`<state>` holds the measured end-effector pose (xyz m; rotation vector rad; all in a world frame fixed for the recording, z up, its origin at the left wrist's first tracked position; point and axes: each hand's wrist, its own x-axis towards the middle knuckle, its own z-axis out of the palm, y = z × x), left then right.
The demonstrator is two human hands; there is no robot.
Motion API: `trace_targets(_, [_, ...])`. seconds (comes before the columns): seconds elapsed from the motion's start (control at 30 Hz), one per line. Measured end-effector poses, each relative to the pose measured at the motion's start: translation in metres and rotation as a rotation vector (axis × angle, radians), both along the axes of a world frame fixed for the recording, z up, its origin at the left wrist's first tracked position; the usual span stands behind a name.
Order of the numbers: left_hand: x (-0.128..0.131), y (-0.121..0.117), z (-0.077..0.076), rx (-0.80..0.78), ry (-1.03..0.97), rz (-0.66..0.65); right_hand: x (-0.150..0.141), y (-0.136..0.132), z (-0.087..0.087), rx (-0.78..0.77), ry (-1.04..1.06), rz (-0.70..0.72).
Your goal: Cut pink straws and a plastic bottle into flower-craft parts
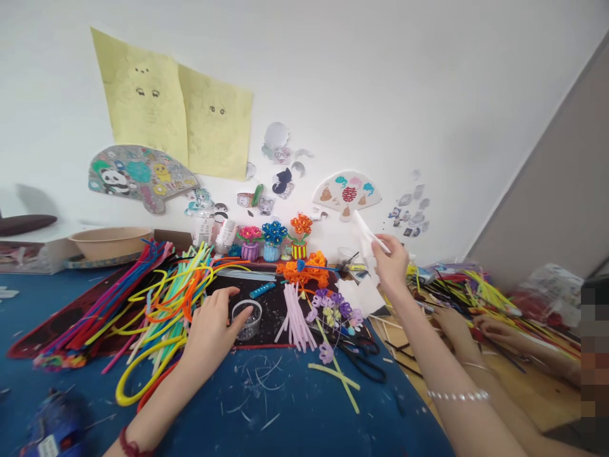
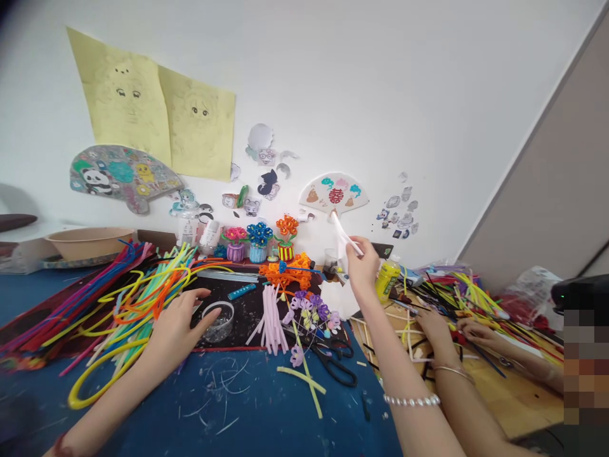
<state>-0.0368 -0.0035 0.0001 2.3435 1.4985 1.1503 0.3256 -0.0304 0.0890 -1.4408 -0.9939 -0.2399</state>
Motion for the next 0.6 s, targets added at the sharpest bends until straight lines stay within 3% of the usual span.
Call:
trace_targets(0.1, [0.002,-0.005,0.004,0.098,-0.107,-0.054,-0.047,-0.002,0.016,0.072,-0.001,0.22])
trace_targets(0.17, [0.002,-0.009,0.008,0.082,-0.208,-0.13,-0.084,-0.007,0.024,0.137,0.139,0.528])
trace_targets(0.23, [0.003,-0.013,0.011,0.008,-0.326,-0.211,-0.118,-0.014,0.026,0.005,0.363,0.854])
trace_targets(0.3, [0.001,-0.017,0.014,-0.088,-0.477,-0.29,-0.145,-0.017,0.02,-0.161,0.556,1.085])
trace_targets(0.37, [-0.001,-0.018,0.017,-0.197,-0.691,-0.386,-0.163,-0.015,0.004,-0.208,0.715,1.169])
trace_targets(0.47, [-0.006,-0.019,0.023,-0.36,-0.939,-0.511,-0.18,-0.003,-0.029,-0.206,0.844,1.173])
trace_targets(0.6, [-0.009,-0.023,0.027,-0.502,-1.001,-0.487,-0.199,0.006,-0.061,-0.074,0.792,1.108])
